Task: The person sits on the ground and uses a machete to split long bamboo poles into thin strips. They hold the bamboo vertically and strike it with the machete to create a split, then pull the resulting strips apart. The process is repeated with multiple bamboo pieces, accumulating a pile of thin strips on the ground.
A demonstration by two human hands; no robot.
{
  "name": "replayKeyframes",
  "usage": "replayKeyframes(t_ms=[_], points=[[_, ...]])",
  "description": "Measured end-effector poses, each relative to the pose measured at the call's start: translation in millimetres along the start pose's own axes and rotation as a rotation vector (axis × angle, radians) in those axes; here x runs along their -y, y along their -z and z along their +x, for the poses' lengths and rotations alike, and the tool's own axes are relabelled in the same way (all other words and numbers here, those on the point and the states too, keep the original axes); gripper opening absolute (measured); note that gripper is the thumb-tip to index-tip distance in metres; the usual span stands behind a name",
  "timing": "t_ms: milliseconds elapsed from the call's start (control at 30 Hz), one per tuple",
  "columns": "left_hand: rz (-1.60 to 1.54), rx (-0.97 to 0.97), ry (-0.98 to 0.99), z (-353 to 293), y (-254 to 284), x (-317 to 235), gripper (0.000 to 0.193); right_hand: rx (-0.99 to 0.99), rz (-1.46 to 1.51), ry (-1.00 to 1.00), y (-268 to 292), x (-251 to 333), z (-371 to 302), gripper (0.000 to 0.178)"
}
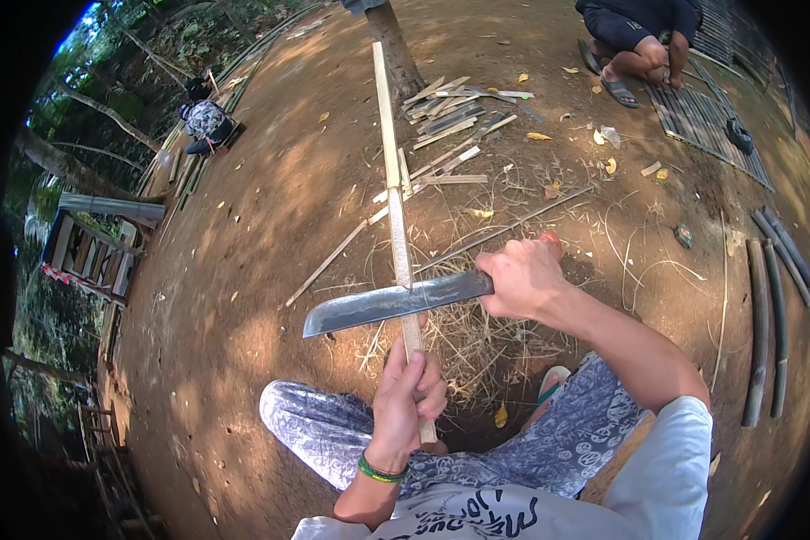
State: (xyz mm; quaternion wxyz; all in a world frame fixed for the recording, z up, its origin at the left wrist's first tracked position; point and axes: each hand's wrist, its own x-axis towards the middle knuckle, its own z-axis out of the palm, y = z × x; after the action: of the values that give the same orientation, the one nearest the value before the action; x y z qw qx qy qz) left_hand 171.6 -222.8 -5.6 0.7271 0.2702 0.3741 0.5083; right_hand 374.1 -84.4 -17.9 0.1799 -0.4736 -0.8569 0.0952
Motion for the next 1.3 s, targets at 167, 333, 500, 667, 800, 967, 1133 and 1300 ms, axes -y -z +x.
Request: replayKeyframes(t_ms=[167,333,500,667,800,967,1133,1300], points=[[0.03,0.025,0.049,-13.2,-3.6,10.6,0.047,0.037,-0.045,0.081,-6.2,-0.6,1.1,0.014],[0.005,0.096,0.154,-27.9,5.3,10.9,0.047,-0.13,-0.143,-0.102,7.5,-29.8,7.3,0.012],[0.076,0.037,0.131,-26.9,13.7,24.5,0.049,-0.021,0.014,0.268,-7.2,9.0,-12.6,0.011],[0.079,0.098,0.215,-40.5,11.8,23.5,0.049,-0.006,-0.146,-0.217,16.7,-31.3,8.8,0.016],[0.057,-0.034,0.193,-23.2,17.6,26.2,0.043,0.197,-0.082,0.102,-10.1,18.2,-13.5,0.017],[0.02,0.021,0.211,-52.2,7.1,33.0,0.042,0.121,-0.043,-0.332,8.7,-13.9,13.4,0.019],[-0.002,0.05,0.217,-37.5,15.7,34.1,0.044,0.082,-0.089,-0.072,-0.6,4.4,-4.3,0.015],[0.018,0.01,0.202,-51.8,4.1,38.7,0.043,0.078,-0.016,-0.288,-1.4,-15.3,17.6,0.014]])
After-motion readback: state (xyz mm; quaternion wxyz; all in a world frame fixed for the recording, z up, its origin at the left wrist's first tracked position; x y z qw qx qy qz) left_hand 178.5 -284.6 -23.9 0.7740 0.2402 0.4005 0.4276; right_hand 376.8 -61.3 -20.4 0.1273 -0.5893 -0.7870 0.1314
